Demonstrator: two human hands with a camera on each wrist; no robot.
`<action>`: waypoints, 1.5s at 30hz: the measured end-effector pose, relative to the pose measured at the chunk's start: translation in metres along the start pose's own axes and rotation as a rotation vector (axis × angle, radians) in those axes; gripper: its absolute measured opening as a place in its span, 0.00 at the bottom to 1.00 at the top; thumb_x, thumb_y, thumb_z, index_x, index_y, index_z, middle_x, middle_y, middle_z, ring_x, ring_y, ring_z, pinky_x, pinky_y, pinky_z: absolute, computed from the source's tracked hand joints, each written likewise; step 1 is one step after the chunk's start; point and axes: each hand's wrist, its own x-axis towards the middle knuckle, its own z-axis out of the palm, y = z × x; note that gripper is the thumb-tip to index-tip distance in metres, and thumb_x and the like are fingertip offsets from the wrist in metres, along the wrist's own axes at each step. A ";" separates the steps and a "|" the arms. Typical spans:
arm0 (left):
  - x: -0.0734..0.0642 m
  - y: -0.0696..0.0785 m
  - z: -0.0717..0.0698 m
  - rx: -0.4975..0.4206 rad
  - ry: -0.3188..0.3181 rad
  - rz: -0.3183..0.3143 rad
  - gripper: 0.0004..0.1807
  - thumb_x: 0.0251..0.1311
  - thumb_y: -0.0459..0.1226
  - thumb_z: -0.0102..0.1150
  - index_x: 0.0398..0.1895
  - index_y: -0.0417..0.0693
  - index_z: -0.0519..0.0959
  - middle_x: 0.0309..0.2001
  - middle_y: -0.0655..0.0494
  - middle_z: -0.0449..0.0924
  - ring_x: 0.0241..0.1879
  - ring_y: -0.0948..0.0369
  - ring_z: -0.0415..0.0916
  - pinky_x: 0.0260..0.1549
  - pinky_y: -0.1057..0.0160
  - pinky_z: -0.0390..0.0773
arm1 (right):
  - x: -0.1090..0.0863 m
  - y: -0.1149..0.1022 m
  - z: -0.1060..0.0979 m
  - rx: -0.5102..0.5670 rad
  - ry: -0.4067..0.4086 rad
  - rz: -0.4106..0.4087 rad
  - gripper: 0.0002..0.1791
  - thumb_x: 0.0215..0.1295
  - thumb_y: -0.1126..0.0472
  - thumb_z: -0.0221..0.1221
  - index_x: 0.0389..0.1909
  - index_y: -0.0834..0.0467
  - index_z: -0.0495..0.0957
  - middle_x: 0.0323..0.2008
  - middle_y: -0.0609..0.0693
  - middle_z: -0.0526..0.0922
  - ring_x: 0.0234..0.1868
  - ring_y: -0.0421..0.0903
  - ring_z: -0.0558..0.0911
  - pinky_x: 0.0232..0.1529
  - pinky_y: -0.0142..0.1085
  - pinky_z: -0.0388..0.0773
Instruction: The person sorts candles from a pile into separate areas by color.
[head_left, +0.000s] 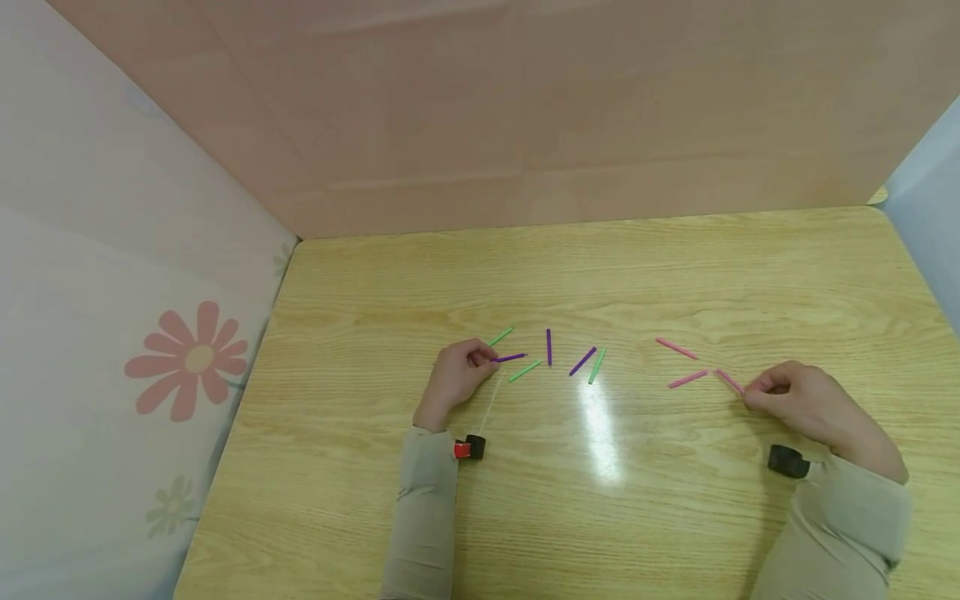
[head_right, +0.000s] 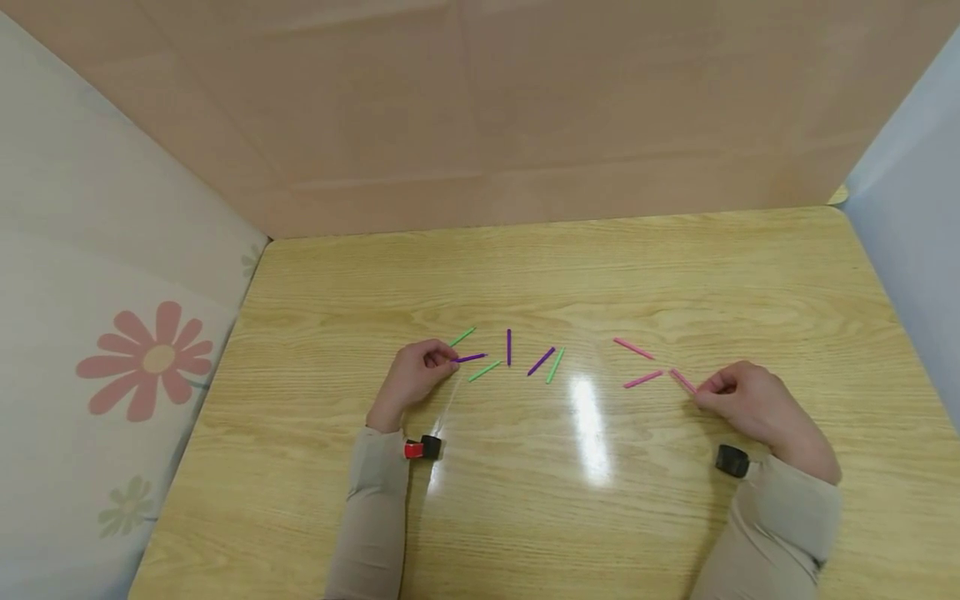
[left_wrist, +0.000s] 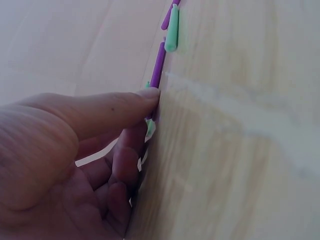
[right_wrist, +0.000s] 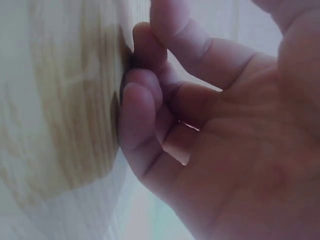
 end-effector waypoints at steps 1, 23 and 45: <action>0.000 0.000 0.000 0.001 0.000 -0.001 0.04 0.59 0.36 0.65 0.36 0.46 0.83 0.29 0.53 0.80 0.26 0.63 0.71 0.30 0.66 0.70 | 0.000 -0.001 0.000 0.001 0.002 -0.001 0.12 0.66 0.55 0.58 0.31 0.59 0.82 0.35 0.51 0.81 0.30 0.30 0.69 0.31 0.27 0.65; 0.006 0.001 0.005 -0.003 -0.012 0.008 0.05 0.60 0.37 0.64 0.35 0.45 0.84 0.29 0.53 0.79 0.27 0.63 0.71 0.30 0.67 0.71 | 0.012 -0.018 0.005 0.095 0.334 -0.068 0.11 0.69 0.57 0.54 0.38 0.61 0.78 0.45 0.56 0.74 0.30 0.23 0.68 0.30 0.24 0.65; 0.017 -0.004 0.008 -0.007 -0.011 -0.032 0.05 0.61 0.38 0.63 0.34 0.46 0.84 0.30 0.53 0.79 0.29 0.61 0.70 0.32 0.65 0.69 | 0.113 -0.091 0.009 0.043 0.238 -0.265 0.18 0.73 0.66 0.45 0.43 0.80 0.74 0.40 0.75 0.78 0.54 0.69 0.63 0.59 0.63 0.48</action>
